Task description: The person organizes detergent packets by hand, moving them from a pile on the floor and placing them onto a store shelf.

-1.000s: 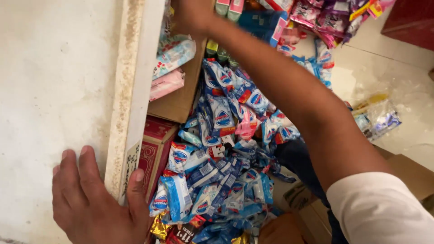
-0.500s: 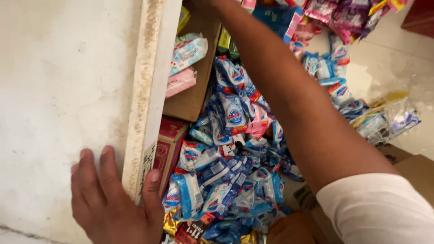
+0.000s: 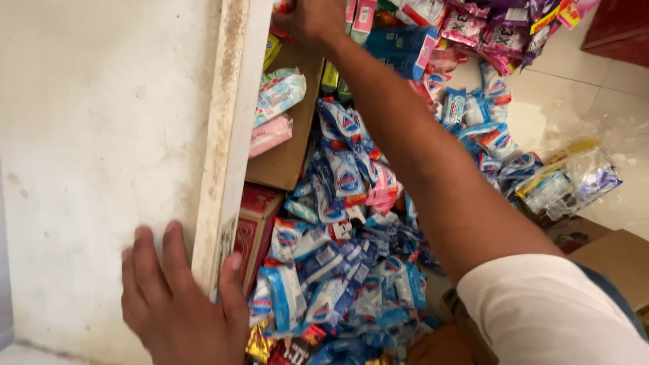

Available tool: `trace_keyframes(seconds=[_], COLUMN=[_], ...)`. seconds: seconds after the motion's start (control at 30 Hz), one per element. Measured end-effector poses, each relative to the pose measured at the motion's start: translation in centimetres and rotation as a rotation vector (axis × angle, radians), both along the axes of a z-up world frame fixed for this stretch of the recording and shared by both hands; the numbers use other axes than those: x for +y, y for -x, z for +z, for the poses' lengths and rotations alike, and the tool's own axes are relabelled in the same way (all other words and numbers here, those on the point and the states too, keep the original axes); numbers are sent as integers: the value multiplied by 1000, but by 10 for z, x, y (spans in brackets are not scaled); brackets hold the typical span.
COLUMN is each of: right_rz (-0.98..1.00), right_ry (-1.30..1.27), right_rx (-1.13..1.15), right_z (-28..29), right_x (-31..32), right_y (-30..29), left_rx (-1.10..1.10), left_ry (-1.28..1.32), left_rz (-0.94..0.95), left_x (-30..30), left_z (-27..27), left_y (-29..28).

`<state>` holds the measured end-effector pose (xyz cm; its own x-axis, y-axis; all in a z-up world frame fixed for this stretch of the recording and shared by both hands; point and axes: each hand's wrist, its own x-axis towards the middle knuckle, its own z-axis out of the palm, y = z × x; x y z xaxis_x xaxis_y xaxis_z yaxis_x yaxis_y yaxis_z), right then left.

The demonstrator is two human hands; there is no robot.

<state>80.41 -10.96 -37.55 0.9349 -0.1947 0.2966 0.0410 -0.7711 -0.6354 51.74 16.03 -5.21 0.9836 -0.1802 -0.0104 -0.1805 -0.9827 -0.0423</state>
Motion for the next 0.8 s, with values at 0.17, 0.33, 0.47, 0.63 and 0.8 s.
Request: trace_keyframes(seconds=[0.17, 0.33, 0.47, 0.63, 0.8], right_rz=[155, 448, 587, 709, 802], right_ry=[-279, -607, -921, -1222, -1335], right_rx=[325, 392, 594, 652, 832], right_z=[-14, 90, 180, 307, 353], right_x=[-49, -111, -117, -95, -67], right_y=[38, 162, 312, 470, 587], left_rx=[-21, -128, -234, -182, 951], left_ry=[105, 141, 254, 856, 1982], left_rz=[-53, -44, -112, -31, 416], left_x=[2, 3, -1, -44, -81], left_z=[1, -2, 8, -10, 32], left_y=[5, 4, 28, 148, 307])
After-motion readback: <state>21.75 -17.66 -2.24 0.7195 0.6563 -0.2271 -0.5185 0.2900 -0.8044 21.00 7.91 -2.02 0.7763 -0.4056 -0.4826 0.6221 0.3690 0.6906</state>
